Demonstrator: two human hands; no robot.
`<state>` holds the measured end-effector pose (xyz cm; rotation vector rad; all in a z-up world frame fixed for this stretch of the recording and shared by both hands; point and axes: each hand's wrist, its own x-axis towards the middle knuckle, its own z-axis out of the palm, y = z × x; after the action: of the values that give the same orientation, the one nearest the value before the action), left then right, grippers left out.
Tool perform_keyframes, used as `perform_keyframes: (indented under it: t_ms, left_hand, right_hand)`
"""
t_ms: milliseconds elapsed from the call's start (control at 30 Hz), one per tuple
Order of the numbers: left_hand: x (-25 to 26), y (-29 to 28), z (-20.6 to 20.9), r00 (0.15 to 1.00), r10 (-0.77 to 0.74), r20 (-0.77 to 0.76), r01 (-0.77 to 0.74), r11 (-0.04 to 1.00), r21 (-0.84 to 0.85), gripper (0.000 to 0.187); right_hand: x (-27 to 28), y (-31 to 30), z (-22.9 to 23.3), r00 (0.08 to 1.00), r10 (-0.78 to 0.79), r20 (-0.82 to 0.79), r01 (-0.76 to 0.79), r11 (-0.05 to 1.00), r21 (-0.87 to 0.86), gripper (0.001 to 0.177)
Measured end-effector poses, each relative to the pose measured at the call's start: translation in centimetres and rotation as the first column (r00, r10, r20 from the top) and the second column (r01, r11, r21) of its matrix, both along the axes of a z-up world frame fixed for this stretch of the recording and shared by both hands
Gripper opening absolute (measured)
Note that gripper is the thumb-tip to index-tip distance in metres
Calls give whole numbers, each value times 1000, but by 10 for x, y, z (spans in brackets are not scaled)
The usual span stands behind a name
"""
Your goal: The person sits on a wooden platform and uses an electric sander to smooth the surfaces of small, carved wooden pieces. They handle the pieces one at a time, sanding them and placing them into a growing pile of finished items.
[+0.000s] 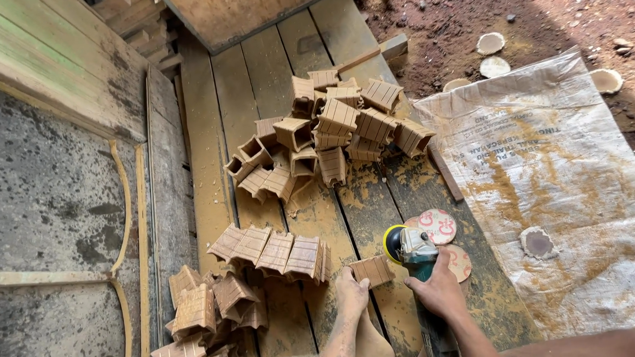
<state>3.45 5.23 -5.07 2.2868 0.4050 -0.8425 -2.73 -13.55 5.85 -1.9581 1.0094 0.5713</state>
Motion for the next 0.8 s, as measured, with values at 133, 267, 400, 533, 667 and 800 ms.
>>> perform_keyframes:
  t_ms: [133,267,400,533,667,800]
  left_hand:
    - [-16,0,12,989,140,55,-136,988,-66,49]
    - [-33,-11,70,891,297,-343,-414,842,-346,59]
    - [-19,-32,113,819,479,-317,-572,731,-373,67]
    - [-22,-30,108,826,414,-383,-552,733,-399,68]
    - [-13,-53,104,904,148,-401,-318,859,-401,111]
    - [-10,-73,141,912,161,-377,-350,784,-512,108]
  right_hand:
    - [8,14,-1,998,63,-32,-62,998,24,100]
    - [18,46,-3,961,275,-12,-276,961,-29,100]
    - [17,68,-40,878,472,84,-469,882,-55,110]
    - [18,69,-28,852,524,-26,-524,850,-43,104]
    - [23,41,-28,913,407,-15,-407,911,-66,91]
    - [17,32,-42,953,302,4,-300,949,-101,82]
